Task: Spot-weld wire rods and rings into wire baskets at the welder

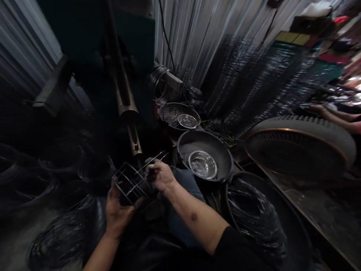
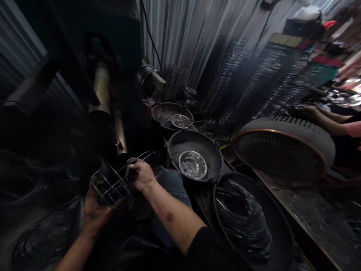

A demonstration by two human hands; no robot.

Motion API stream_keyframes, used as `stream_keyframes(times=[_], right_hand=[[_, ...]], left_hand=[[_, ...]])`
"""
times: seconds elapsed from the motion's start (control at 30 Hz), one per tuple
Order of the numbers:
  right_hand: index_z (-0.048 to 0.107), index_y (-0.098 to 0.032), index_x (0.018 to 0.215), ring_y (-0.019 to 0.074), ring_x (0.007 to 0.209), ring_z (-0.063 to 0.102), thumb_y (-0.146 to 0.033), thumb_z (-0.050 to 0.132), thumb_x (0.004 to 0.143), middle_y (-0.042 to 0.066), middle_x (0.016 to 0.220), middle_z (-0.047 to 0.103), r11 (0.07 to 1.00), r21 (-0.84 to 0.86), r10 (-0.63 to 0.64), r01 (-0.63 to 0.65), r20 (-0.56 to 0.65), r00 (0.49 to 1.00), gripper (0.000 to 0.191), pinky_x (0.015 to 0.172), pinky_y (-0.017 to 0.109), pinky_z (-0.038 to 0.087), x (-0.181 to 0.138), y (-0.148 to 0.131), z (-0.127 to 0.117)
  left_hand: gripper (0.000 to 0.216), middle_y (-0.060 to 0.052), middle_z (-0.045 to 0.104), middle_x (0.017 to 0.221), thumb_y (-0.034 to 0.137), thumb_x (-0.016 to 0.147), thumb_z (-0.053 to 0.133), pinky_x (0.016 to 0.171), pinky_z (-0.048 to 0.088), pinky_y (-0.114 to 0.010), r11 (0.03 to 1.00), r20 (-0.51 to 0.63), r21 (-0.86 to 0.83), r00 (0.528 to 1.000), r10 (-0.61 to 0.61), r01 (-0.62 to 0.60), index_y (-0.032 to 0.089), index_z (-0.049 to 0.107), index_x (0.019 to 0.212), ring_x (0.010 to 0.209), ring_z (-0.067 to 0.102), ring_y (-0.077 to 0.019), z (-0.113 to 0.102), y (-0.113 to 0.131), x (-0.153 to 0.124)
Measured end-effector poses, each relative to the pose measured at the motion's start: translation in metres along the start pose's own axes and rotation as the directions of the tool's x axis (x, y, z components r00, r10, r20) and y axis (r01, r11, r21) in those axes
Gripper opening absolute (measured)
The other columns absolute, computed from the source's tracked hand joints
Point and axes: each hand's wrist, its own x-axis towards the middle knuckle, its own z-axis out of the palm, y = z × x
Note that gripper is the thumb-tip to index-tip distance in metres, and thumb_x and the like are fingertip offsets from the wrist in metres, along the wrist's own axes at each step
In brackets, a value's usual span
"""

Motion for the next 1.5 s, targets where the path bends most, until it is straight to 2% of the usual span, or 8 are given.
stream_keyframes(times=[0.13, 0.27, 0.4, 0.5, 0.6, 0.93, 1.27, 1.5], right_hand=[[0.059, -0.016, 0.075, 0.0102, 0.045, 0.051, -0.017, 0.070, 0.063, -0.004, 0.052, 0.055, 1.000, -0.021, -0.012, 0.012, -0.007, 1.000, 0.016, 0.043, 0.022, 0.041, 0.006, -0.014, 0.000], [0.056, -0.018, 0.078, 0.0112, 0.049, 0.055, -0.016, 0.072, 0.066, -0.002, 0.061, 0.062, 1.000, -0.010, 0.008, -0.008, -0.037, 0.999, 0.020, 0.049, 0.024, 0.045, 0.014, -0.026, 0.002], [0.055, -0.017, 0.072, 0.0052, 0.038, 0.037, -0.012, 0.062, 0.075, -0.002, 0.057, 0.061, 0.998, 0.044, -0.047, 0.049, -0.045, 0.998, 0.009, 0.044, 0.021, 0.038, 0.020, -0.036, 0.006], [0.053, -0.017, 0.069, 0.0018, 0.033, 0.023, -0.013, 0.059, 0.080, -0.003, 0.057, 0.061, 0.994, 0.046, -0.095, 0.096, -0.030, 0.995, 0.012, 0.042, 0.020, 0.033, 0.023, -0.038, 0.012], [0.053, -0.017, 0.070, 0.0011, 0.032, 0.019, -0.013, 0.057, 0.082, -0.002, 0.057, 0.061, 0.993, 0.031, -0.114, 0.115, -0.026, 0.993, 0.013, 0.041, 0.019, 0.030, 0.025, -0.037, 0.020], [0.049, -0.017, 0.070, -0.0003, 0.029, 0.024, -0.017, 0.065, 0.079, -0.004, 0.052, 0.061, 0.982, 0.024, -0.188, 0.188, -0.007, 0.982, 0.018, 0.038, 0.016, 0.031, 0.039, -0.031, 0.032], [0.050, -0.017, 0.070, 0.0009, 0.028, 0.030, -0.017, 0.063, 0.080, -0.005, 0.054, 0.063, 0.970, 0.032, -0.240, 0.239, 0.015, 0.971, 0.017, 0.038, 0.017, 0.037, 0.051, -0.030, 0.037], [0.049, -0.016, 0.069, 0.0001, 0.028, 0.029, -0.019, 0.066, 0.080, -0.004, 0.052, 0.062, 0.962, 0.035, -0.271, 0.269, 0.038, 0.962, 0.020, 0.038, 0.016, 0.035, 0.058, -0.032, 0.041]], left_hand=[[0.101, -0.014, 0.050, 0.128, 0.055, 0.063, 0.074, 0.095, 0.045, -0.047, 0.997, -0.028, 0.062, 0.999, 0.043, -0.041, 0.021, 0.026, 0.145, 0.113, 0.053, -0.0309, 0.006, 0.001, 0.010], [0.103, -0.016, 0.052, 0.121, 0.054, 0.061, 0.075, 0.088, 0.048, -0.047, 0.987, -0.054, 0.132, 0.994, 0.098, -0.090, 0.019, 0.026, 0.145, 0.107, 0.056, -0.0334, 0.010, -0.001, 0.024], [0.097, -0.014, 0.054, 0.115, 0.052, 0.062, 0.074, 0.084, 0.049, -0.044, 0.978, -0.077, 0.161, 0.987, 0.145, -0.131, 0.020, 0.030, 0.143, 0.099, 0.059, -0.0305, 0.013, -0.005, 0.037], [0.098, -0.013, 0.054, 0.112, 0.052, 0.062, 0.074, 0.083, 0.050, -0.043, 0.973, -0.092, 0.180, 0.982, 0.165, -0.147, 0.019, 0.031, 0.143, 0.096, 0.060, -0.0300, 0.015, -0.008, 0.046], [0.100, -0.014, 0.055, 0.113, 0.048, 0.060, 0.076, 0.081, 0.050, -0.042, 0.975, -0.081, 0.184, 0.987, 0.141, -0.124, 0.019, 0.030, 0.144, 0.095, 0.060, -0.0300, 0.017, -0.012, 0.051], [0.099, -0.015, 0.055, 0.116, 0.036, 0.059, 0.075, 0.080, 0.050, -0.042, 0.977, -0.090, 0.186, 0.989, 0.118, -0.100, 0.019, 0.029, 0.144, 0.093, 0.061, -0.0298, 0.020, -0.016, 0.064], [0.107, -0.015, 0.056, 0.114, 0.053, 0.057, 0.077, 0.081, 0.051, -0.042, 0.978, -0.139, 0.161, 0.978, 0.154, -0.131, 0.020, 0.028, 0.145, 0.094, 0.061, -0.0293, 0.023, -0.016, 0.072], [0.109, -0.015, 0.055, 0.114, 0.055, 0.055, 0.077, 0.079, 0.051, -0.043, 0.983, -0.127, 0.141, 0.982, 0.139, -0.121, 0.020, 0.027, 0.146, 0.091, 0.061, -0.0297, 0.024, -0.020, 0.079]])
